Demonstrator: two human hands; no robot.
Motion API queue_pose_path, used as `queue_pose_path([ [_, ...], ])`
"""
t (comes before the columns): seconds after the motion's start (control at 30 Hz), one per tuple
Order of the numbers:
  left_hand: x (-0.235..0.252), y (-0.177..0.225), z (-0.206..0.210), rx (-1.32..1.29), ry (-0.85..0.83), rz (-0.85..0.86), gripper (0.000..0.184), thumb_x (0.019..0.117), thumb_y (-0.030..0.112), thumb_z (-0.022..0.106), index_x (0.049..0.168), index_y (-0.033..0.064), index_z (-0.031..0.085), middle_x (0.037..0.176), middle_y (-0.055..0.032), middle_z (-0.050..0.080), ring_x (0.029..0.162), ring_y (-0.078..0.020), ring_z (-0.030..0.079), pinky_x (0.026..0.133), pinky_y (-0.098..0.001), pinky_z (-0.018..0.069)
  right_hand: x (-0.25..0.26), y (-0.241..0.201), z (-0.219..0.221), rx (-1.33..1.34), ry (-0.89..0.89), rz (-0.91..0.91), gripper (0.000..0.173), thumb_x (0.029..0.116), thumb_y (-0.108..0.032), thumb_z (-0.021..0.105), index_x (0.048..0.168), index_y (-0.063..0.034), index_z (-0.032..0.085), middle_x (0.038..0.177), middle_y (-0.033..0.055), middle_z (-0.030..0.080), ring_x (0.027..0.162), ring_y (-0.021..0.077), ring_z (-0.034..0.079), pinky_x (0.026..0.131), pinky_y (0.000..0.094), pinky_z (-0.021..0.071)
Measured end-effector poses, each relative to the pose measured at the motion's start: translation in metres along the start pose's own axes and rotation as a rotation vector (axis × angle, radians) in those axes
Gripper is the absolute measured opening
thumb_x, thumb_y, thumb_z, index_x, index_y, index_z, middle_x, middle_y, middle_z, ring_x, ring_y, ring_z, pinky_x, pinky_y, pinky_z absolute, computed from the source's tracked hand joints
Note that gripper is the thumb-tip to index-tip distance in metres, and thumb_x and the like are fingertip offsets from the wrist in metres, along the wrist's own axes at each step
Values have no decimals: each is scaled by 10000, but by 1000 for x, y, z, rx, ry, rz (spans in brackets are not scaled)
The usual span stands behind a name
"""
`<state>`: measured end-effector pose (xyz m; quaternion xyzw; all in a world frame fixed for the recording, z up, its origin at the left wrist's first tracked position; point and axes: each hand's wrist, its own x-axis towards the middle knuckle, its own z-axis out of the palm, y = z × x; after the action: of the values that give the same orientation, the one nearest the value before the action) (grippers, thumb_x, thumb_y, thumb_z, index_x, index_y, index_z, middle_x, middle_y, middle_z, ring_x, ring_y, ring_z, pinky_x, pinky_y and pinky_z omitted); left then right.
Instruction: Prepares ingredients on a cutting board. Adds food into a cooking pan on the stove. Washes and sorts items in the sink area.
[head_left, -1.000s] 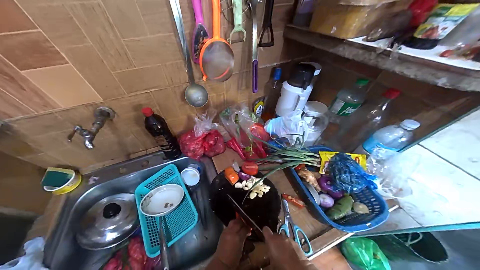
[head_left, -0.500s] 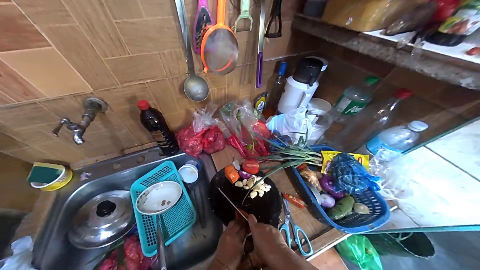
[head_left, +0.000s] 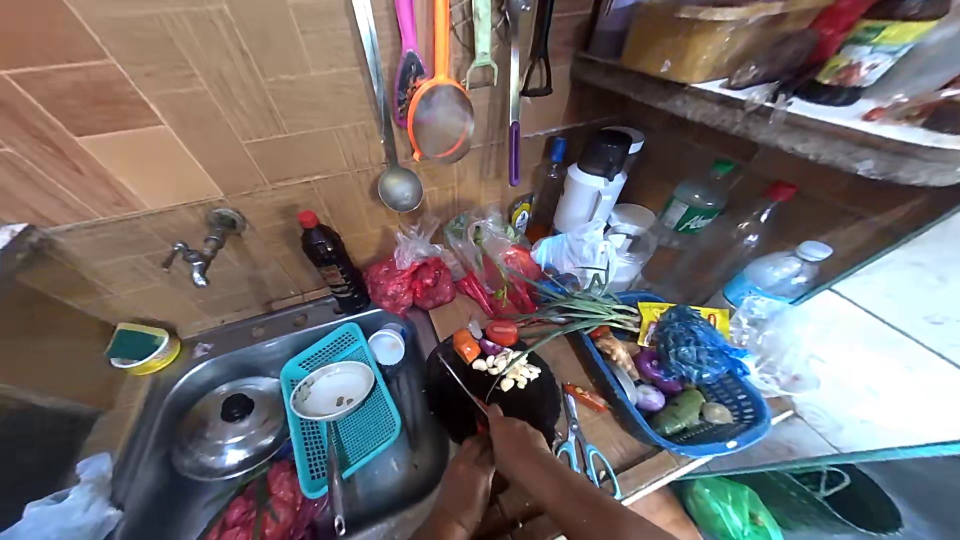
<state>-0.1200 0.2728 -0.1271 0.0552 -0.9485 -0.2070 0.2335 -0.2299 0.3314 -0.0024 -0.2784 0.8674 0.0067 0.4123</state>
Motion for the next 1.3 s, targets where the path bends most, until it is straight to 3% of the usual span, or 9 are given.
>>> queue_pose_path([
  [0.17, -5, -20, -21, -45, 27, -232, 133, 928, 78, 683, 990, 41, 794, 1083, -143, 759, 1125, -336, 698, 1017, -445, 548, -9, 16, 3, -21, -24, 10, 705, 948, -86, 656, 1549, -97, 288, 1298, 251, 640, 1210, 439, 645, 961, 621, 534],
  [0.23, -2, -26, -27, -52, 99, -261, 130, 928, 96, 695, 980, 36, 798, 1058, -141, 764, 1107, -341, 704, 1001, -453, 556, -6, 21, -2, -14, -18, -38, 571, 1033, -159, 572, 1539, -93, 317, 1306, 258, 634, 1226, 443, 635, 980, 619, 524],
  [0.3, 7, -26, -30, -58, 132, -243, 132, 928, 101, 696, 981, 32, 795, 1051, -139, 764, 1102, -339, 704, 1000, -447, 555, -8, 30, -13, 29, 23, -88, 453, 1113, -270, 441, 1520, -86, 362, 1288, 264, 639, 1219, 445, 635, 996, 608, 515],
  [0.4, 19, -22, -24, -62, 177, -185, 141, 929, 115, 688, 986, 45, 796, 1049, -122, 765, 1092, -322, 711, 994, -419, 561, -31, 47, -24, 37, 79, -68, 463, 1126, -312, 391, 1533, -92, 355, 1243, 271, 657, 1173, 454, 656, 982, 610, 519],
  [0.53, 38, -11, -12, -86, 146, -139, 148, 951, 112, 670, 1010, 42, 785, 1072, -113, 761, 1127, -304, 697, 1022, -394, 547, -39, 76, -19, -32, 52, 23, 484, 1114, -310, 425, 1551, -112, 359, 1289, 281, 637, 1173, 472, 651, 963, 633, 523],
  [0.67, 46, -26, 8, -68, 227, -62, 89, 907, 70, 711, 928, 55, 796, 1002, -96, 774, 1081, -292, 718, 1000, -374, 561, -32, 81, -3, -23, 14, 20, 474, 1114, -311, 431, 1535, -101, 378, 1277, 280, 648, 1185, 471, 649, 966, 627, 526],
  [0.8, 44, -36, 8, -123, 90, -84, 133, 924, 69, 697, 984, 28, 808, 1073, -133, 776, 1134, -345, 704, 1038, -439, 537, -28, 75, -4, -20, -18, -1, 484, 1107, -287, 454, 1538, -85, 368, 1292, 280, 645, 1207, 472, 638, 987, 630, 511],
  [1.1, -2, -5, 2, -178, 118, -99, 151, 873, -1, 704, 989, 5, 801, 1073, -141, 773, 1129, -356, 701, 1023, -449, 545, -33, 101, -4, -13, -80, -118, 458, 1104, -279, 469, 1488, -32, 434, 1259, 314, 640, 1190, 498, 629, 984, 653, 497],
  [1.3, -5, -15, 14, -162, 208, -58, 148, 871, 11, 703, 959, 72, 806, 1034, -90, 765, 1127, -281, 694, 1030, -366, 542, -36, 60, -10, -68, -40, -25, 470, 1123, -321, 406, 1529, -86, 376, 1239, 280, 668, 1177, 473, 655, 968, 625, 523],
])
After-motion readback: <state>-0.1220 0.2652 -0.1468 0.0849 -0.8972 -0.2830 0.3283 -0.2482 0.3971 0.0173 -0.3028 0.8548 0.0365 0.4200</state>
